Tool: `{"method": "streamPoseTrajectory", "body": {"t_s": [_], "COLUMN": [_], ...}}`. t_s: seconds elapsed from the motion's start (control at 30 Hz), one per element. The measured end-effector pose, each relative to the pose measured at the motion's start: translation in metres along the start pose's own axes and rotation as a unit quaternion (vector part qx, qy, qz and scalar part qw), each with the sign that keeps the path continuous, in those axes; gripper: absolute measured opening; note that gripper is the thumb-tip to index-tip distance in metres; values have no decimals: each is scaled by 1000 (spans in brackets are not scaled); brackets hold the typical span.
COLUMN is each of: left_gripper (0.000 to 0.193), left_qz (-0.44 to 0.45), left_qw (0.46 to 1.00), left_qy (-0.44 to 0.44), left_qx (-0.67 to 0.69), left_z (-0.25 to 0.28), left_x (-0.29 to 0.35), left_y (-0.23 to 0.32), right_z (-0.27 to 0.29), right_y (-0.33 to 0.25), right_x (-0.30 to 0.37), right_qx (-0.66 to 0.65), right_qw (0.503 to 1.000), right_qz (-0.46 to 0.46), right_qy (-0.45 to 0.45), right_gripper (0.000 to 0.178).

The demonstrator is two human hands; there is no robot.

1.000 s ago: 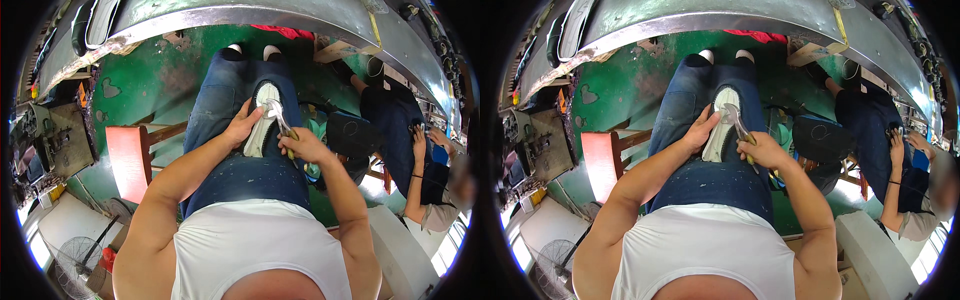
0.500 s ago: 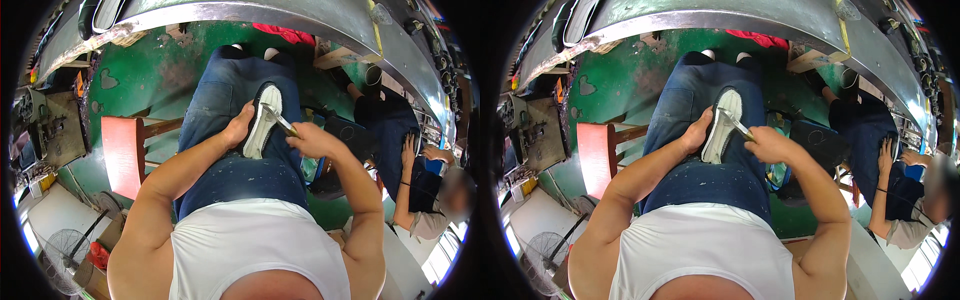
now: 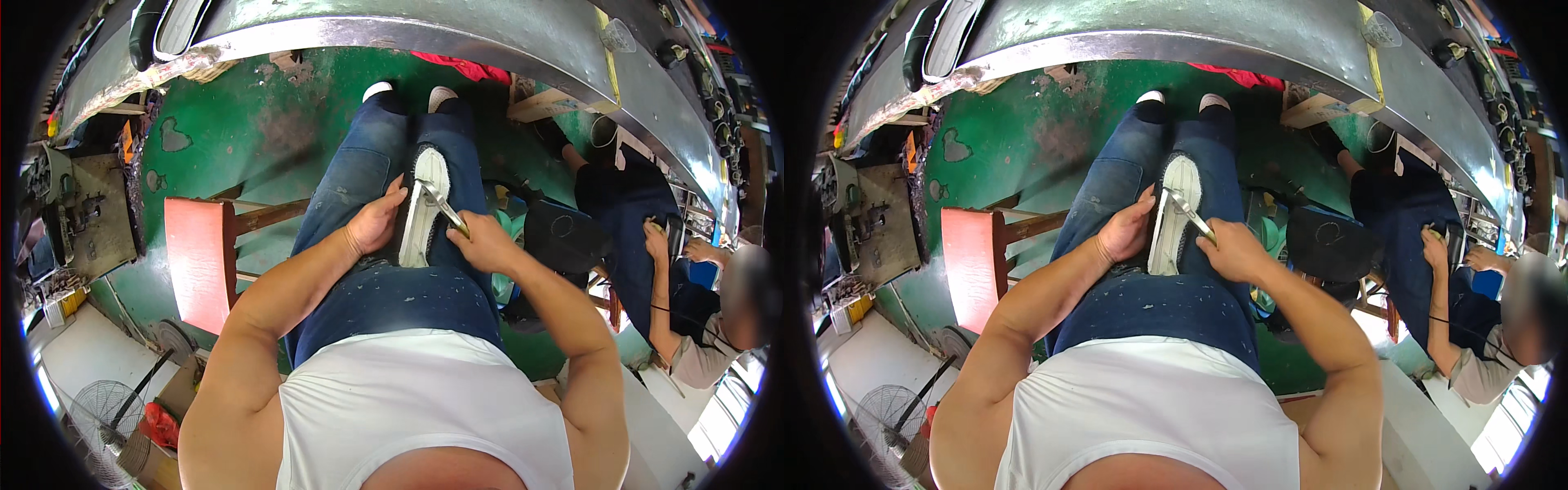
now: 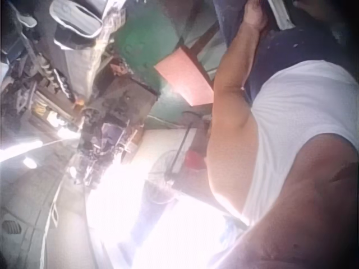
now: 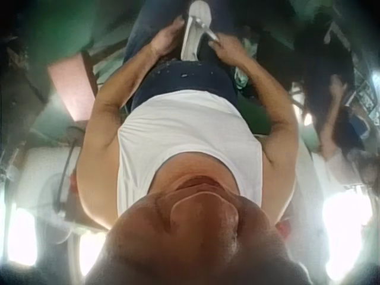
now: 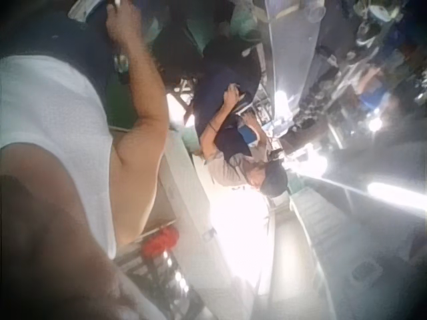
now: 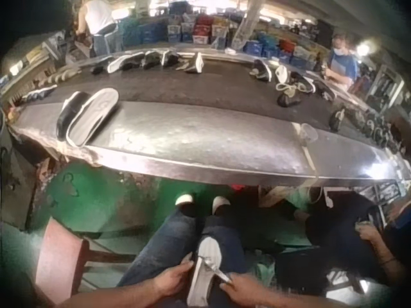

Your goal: Using specialized pliers to pull and stretch the material over a shoe last and secure it.

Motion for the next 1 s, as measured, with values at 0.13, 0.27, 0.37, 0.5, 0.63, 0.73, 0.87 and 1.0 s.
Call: {"method": "streamPoseTrajectory", "body": {"t_s": [0.13, 0.27, 0.37, 0.5, 0.63, 0.73, 0.87, 1.0], "left_gripper": [95, 91, 87, 85, 77, 63, 57, 60], "left_qz": [28, -9, -65, -145, -178, -161, -58, -19], "left_qw": [998, 976, 955, 839, 738, 712, 680, 669], "left_qy": [-1, 76, 94, 158, 192, 192, 171, 162], "left_qx": [-65, -205, -275, -501, -622, -656, -710, -725], "left_z": [-9, -3, -10, -14, -25, -23, -17, -28], "left_x": [-1, -5, -10, -1, 8, 15, 9, 7], "left_y": [8, 13, 16, 25, 31, 34, 33, 35], "right_z": [-5, -5, -13, -23, -23, -24, -22, 4], "right_y": [12, 25, 52, 52, 48, 54, 66, 55], "right_x": [5, 6, 7, 20, 21, 23, 21, 15], "right_qx": [-101, -141, -254, -439, -460, -456, -444, -410], "right_qw": [988, 982, 961, 875, 853, 855, 868, 902], "right_qz": [-56, -83, -110, -151, -172, -172, -158, -132], "right_qy": [101, 95, 13, -134, -174, -179, -154, 11], "right_gripper": [30, 33, 31, 25, 24, 27, 37, 52]}}
Point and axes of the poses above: each hand's wrist, its own x-axis away from the middle knuckle, its own z-axis out of the back of the hand, y = z × x, the point moved 10 cm from there along -x, towards the middle knuckle, and after that the axes turned 3 degrees about -x, right-handed, at the moved point
